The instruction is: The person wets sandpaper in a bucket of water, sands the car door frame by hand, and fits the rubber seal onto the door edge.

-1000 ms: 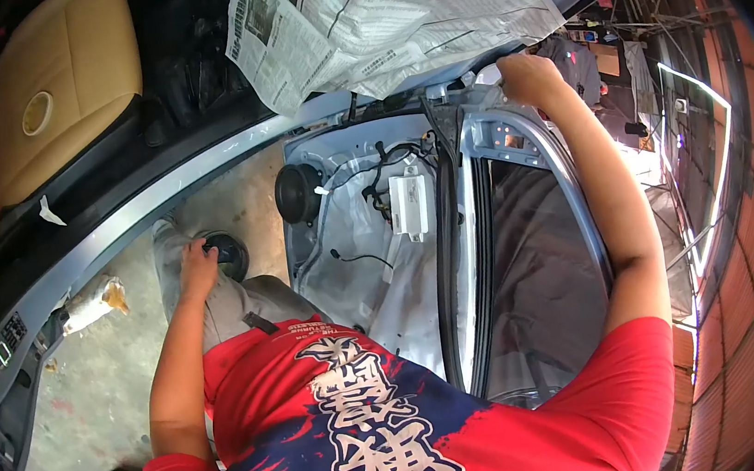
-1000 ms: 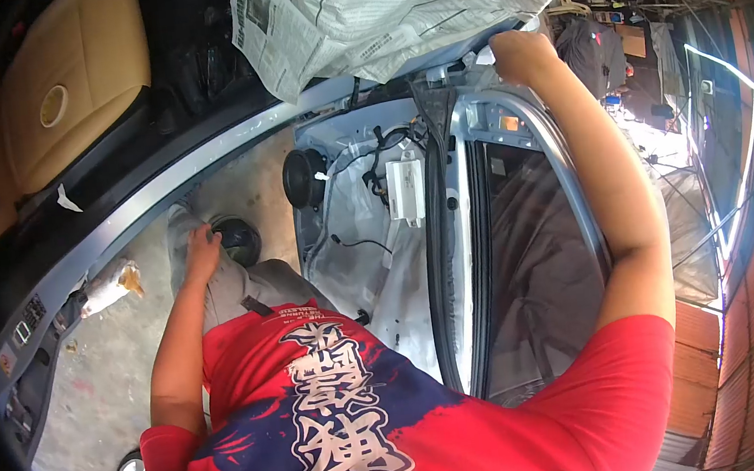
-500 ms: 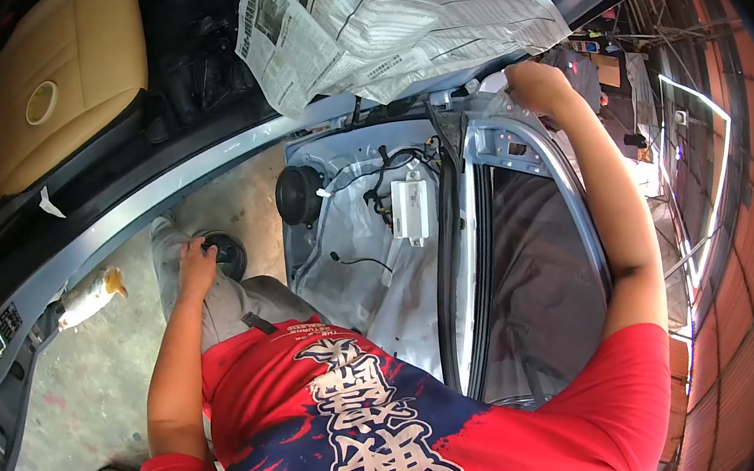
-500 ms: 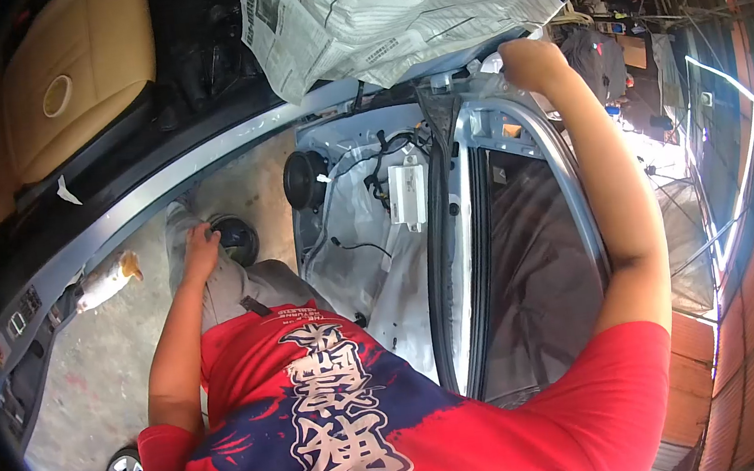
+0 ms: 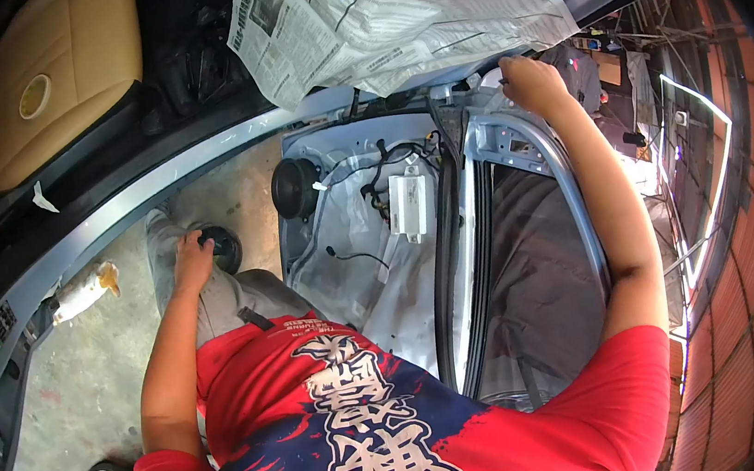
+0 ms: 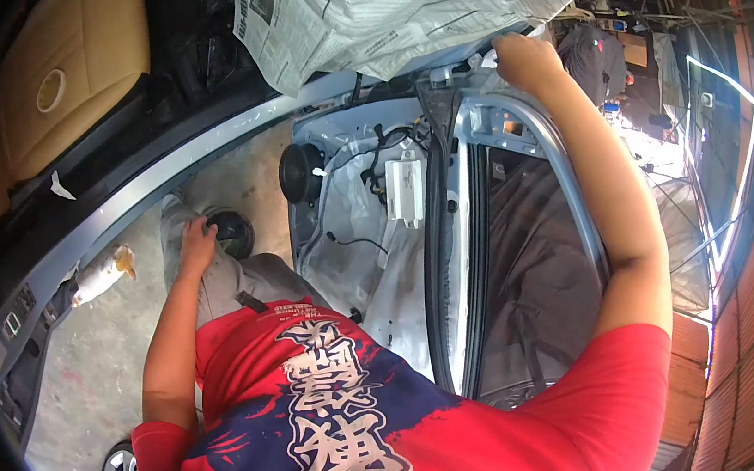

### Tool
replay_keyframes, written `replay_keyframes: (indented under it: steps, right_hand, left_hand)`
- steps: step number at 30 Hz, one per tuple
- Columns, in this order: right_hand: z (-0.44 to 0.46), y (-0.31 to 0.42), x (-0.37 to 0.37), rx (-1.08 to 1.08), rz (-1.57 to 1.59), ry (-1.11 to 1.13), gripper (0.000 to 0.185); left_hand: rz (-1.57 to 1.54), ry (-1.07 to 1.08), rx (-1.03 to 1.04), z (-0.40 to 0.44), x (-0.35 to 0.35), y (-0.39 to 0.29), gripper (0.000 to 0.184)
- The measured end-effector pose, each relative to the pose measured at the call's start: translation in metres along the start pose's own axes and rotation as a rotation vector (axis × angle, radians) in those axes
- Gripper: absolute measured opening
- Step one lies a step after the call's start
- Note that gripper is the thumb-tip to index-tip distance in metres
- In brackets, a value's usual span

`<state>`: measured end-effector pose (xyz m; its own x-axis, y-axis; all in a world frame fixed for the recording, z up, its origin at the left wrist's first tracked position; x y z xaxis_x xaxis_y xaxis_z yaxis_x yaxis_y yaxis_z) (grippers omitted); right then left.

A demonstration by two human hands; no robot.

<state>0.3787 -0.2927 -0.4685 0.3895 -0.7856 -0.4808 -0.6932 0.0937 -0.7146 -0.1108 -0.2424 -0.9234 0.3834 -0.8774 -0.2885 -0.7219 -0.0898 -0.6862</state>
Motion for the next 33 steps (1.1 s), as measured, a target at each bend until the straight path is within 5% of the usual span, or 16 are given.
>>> replay_keyframes:
  steps: [11, 15, 18, 22, 28, 33]
  right_hand:
    - [-0.003, 0.006, -0.005, -0.04, -0.07, -0.03, 0.021]
    - [-0.012, -0.005, -0.032, 0.023, -0.004, 0.247, 0.025]
    - [-0.011, -0.01, -0.009, -0.022, 0.059, -0.009, 0.025]
    - [-0.012, -0.027, -0.011, 0.013, 0.17, 0.205, 0.024]
    - [-0.023, -0.026, -0.009, 0.086, 0.249, -0.008, 0.025]
    - [-0.044, -0.031, -0.016, 0.019, 0.48, 0.032, 0.027]
  left_hand:
    - [-0.033, -0.081, 0.092, 0.004, 0.007, 0.018, 0.043]
    - [-0.043, -0.088, 0.129, 0.006, 0.005, 0.022, 0.042]
    - [-0.042, -0.074, 0.107, 0.004, 0.002, 0.016, 0.042]
    - [0.002, -0.105, 0.06, 0.006, 0.003, 0.017, 0.042]
    - [-0.063, -0.021, 0.074, 0.008, -0.001, 0.015, 0.043]
    - [-0.02, -0.037, 0.072, 0.008, 0.003, 0.014, 0.043]
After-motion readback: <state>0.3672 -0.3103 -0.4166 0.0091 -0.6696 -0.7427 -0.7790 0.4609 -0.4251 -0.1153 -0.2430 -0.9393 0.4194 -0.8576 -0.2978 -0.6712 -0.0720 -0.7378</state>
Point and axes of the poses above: each hand's wrist, its own z-axis towards the middle knuckle, its own x-axis out of the palm, y = z × x, the point moved 2 cm from there along z, towards the middle knuckle, and after that the axes turned 4 degrees about -z, right-handed, at the moved point
